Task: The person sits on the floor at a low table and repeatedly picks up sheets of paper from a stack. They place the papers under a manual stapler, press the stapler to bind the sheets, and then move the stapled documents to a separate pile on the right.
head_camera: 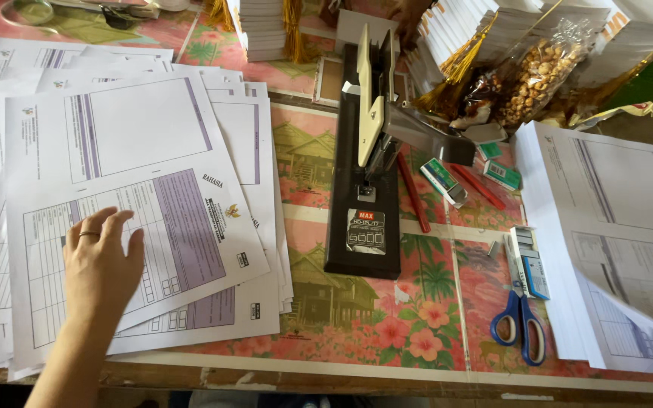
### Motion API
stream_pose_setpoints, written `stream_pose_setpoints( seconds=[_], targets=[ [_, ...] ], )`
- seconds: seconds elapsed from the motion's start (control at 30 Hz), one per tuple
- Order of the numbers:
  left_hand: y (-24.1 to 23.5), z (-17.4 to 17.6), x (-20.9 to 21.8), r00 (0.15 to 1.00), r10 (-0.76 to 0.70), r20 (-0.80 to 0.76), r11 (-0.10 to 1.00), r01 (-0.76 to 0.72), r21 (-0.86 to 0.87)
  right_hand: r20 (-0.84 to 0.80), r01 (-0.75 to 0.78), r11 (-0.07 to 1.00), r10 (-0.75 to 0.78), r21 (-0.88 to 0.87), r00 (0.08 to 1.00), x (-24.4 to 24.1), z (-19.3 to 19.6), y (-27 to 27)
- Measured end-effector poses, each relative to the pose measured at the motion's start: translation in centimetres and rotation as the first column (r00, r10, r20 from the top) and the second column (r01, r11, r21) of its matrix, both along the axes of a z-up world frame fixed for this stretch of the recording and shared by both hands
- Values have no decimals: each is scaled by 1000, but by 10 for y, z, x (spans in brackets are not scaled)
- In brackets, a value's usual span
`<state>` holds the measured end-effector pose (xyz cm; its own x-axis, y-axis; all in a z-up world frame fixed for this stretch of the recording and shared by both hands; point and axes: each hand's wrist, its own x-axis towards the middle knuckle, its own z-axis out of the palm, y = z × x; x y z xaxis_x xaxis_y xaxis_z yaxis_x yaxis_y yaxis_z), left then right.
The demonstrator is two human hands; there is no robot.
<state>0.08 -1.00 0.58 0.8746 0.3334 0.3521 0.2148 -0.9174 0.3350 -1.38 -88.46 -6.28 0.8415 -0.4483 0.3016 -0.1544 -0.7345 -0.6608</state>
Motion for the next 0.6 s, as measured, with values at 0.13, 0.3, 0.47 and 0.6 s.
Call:
stream_pose_setpoints(
  seconds=[0.13, 0.3, 0.47, 0.6],
  targets=[
    [-75, -24, 31, 968, -195, 155, 918, 236, -320, 292, -12, 844, 199, -535, 936, -26, 39, 98],
    [-232, 21, 35, 622, -779, -76, 304, 268, -914, -45, 106, 921, -133, -375, 990, -68, 42, 295],
    [-282, 9, 81, 517, -849, -108, 239, 193, -952, 115, -302, 912, 344, -277, 932, -94, -34, 373],
    [-290, -24, 102, 663, -743, -92, 460, 406, -790, -360, -102, 945, 217, 312, 907, -68, -11, 392]
  ],
)
